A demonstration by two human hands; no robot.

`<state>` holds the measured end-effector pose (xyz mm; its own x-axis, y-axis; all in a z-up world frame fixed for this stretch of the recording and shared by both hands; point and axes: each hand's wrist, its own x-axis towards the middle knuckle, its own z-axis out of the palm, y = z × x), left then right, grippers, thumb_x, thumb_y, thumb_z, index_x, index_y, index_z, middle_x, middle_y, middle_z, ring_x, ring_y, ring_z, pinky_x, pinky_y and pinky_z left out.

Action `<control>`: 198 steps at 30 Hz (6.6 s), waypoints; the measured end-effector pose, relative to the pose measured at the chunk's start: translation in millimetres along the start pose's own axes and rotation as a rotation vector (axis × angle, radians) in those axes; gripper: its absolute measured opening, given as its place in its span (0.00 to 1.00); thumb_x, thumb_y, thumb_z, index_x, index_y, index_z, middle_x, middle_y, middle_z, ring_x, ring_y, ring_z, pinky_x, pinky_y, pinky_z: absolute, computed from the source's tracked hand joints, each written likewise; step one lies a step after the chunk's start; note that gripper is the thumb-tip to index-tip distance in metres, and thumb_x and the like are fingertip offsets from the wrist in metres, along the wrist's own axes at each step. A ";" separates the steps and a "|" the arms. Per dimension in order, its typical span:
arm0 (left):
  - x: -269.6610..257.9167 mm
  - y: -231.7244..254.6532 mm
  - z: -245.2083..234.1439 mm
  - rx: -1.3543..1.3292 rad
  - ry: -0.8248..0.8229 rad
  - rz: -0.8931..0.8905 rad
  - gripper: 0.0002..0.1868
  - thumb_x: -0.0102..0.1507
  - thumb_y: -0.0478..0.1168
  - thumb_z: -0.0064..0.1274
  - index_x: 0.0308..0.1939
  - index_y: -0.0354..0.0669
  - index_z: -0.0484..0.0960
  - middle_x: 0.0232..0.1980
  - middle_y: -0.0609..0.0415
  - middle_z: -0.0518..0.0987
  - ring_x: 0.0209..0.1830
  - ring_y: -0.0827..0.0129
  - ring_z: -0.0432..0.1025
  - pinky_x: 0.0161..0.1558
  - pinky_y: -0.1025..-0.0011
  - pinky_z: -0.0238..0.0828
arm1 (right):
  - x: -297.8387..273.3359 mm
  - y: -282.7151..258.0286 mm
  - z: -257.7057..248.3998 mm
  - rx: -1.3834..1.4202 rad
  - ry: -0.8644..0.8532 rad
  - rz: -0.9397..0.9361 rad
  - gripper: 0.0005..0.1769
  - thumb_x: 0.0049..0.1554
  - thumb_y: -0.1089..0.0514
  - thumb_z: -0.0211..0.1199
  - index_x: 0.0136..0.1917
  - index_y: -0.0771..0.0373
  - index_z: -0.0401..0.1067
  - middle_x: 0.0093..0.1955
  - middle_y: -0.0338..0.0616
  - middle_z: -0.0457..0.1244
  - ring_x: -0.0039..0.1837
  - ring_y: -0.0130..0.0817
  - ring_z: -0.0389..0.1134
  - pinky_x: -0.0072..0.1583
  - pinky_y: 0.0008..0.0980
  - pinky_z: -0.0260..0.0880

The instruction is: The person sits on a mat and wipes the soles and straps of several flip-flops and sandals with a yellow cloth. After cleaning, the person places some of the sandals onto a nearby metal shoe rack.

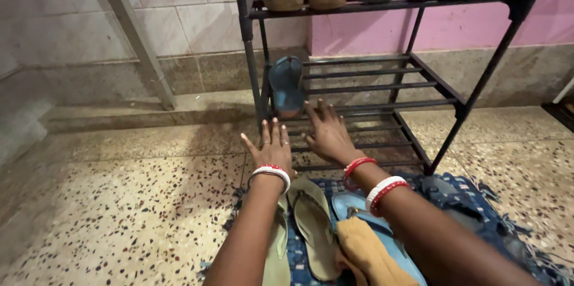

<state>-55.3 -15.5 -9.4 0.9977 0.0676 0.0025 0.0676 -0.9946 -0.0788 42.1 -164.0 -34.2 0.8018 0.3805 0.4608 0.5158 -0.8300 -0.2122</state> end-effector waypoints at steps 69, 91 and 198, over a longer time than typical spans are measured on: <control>-99.6 135.1 116.0 -0.829 0.321 -0.095 0.17 0.48 0.33 0.58 0.42 0.39 0.82 0.55 0.39 0.74 0.58 0.43 0.70 0.61 0.55 0.67 | -254.7 109.9 49.0 0.279 -0.050 0.199 0.21 0.51 0.60 0.61 0.60 0.61 0.73 0.51 0.64 0.69 0.56 0.61 0.71 0.59 0.52 0.71; -98.2 163.3 81.7 -1.348 0.140 -0.115 0.42 0.59 0.61 0.59 0.67 0.36 0.70 0.60 0.37 0.80 0.61 0.51 0.76 0.61 0.62 0.71 | -193.9 75.0 -77.5 1.473 0.055 0.466 0.18 0.55 0.73 0.56 0.58 0.72 0.72 0.49 0.48 0.70 0.46 0.34 0.73 0.49 0.31 0.75; -118.4 149.7 183.3 -0.551 0.314 0.058 0.34 0.47 0.33 0.60 0.60 0.41 0.73 0.63 0.39 0.71 0.62 0.44 0.67 0.60 0.53 0.63 | -287.4 36.3 -65.7 0.066 -0.025 -0.041 0.41 0.41 0.66 0.69 0.67 0.39 0.70 0.65 0.60 0.58 0.58 0.59 0.66 0.56 0.47 0.70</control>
<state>-163.8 -158.0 -204.3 0.9476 0.0696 0.3119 -0.0779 -0.8961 0.4369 -189.4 -330.3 -117.7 0.7864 0.4247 0.4486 0.5667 -0.7850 -0.2502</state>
